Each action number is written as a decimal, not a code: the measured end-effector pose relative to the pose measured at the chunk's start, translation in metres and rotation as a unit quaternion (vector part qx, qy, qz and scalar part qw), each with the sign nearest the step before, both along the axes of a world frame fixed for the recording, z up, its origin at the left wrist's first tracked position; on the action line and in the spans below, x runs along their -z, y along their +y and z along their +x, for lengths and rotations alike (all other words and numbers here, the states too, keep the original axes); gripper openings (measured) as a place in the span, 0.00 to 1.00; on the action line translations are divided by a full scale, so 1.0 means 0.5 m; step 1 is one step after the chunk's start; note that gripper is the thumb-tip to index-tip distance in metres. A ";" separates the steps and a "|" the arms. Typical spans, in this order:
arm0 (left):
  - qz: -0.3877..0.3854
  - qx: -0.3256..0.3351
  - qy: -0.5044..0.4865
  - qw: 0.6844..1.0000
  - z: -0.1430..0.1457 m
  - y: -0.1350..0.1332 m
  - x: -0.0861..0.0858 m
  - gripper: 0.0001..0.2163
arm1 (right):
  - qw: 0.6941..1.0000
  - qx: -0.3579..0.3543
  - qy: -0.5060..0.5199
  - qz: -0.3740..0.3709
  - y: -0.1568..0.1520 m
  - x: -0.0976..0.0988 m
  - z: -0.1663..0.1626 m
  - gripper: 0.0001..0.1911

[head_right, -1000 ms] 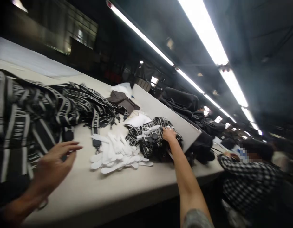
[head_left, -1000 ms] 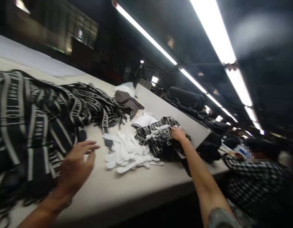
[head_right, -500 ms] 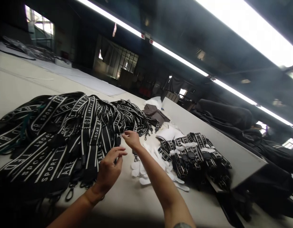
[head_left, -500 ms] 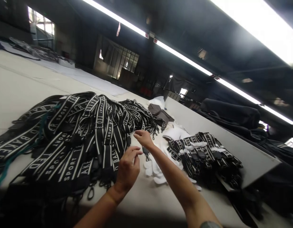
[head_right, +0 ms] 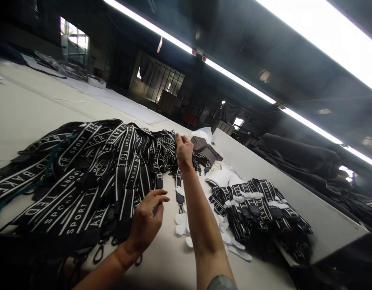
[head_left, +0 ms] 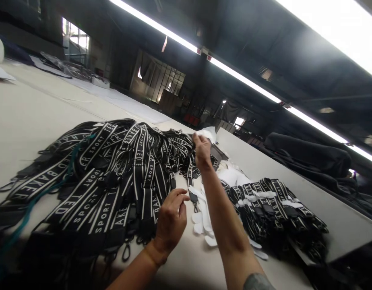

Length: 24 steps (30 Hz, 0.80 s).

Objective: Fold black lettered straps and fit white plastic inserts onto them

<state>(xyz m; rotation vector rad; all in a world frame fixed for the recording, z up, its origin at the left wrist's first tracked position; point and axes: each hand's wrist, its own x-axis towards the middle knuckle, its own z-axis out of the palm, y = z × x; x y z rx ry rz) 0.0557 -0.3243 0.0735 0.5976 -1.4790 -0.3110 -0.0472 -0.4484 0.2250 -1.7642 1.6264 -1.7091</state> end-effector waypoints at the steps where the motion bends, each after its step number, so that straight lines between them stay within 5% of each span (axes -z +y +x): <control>1: 0.001 0.004 0.002 1.000 0.000 0.001 -0.001 0.16 | 0.995 -0.054 -0.038 -0.075 0.018 -0.044 -0.008 0.18; 4: -0.013 -0.003 0.005 1.000 -0.002 0.004 -0.005 0.15 | 0.944 -0.176 -0.109 -0.258 0.091 -0.159 -0.019 0.16; 8: -0.032 -0.060 0.037 0.997 0.013 0.004 -0.027 0.09 | 0.884 -0.222 -0.231 -0.339 0.261 -0.265 -0.012 0.11; 12: -0.040 -0.115 0.072 0.990 0.051 0.002 -0.073 0.26 | 0.712 -0.394 -0.444 -0.375 0.497 -0.335 -0.023 0.30; 14: -0.066 -0.115 0.046 0.990 0.055 0.009 -0.107 0.41 | 0.659 -0.455 -0.465 -0.379 0.600 -0.350 -0.031 0.28; 16: -0.112 -0.054 -0.006 0.992 0.032 0.033 -0.145 0.52 | 0.681 -0.440 -0.440 -0.387 0.676 -0.345 -0.030 0.30; 18: -0.159 0.072 -0.080 0.981 -0.014 0.076 -0.177 0.51 | 0.760 -0.353 -0.394 -0.377 0.729 -0.322 -0.020 0.30; 21: -0.171 0.327 -0.182 0.912 -0.086 0.162 -0.189 0.26 | 0.885 -0.179 -0.286 -0.320 0.785 -0.276 -0.017 0.16; 24: -0.044 0.527 -0.228 0.818 -0.123 0.222 -0.155 0.13 | 0.927 -0.076 -0.210 -0.301 0.847 -0.244 -0.054 0.06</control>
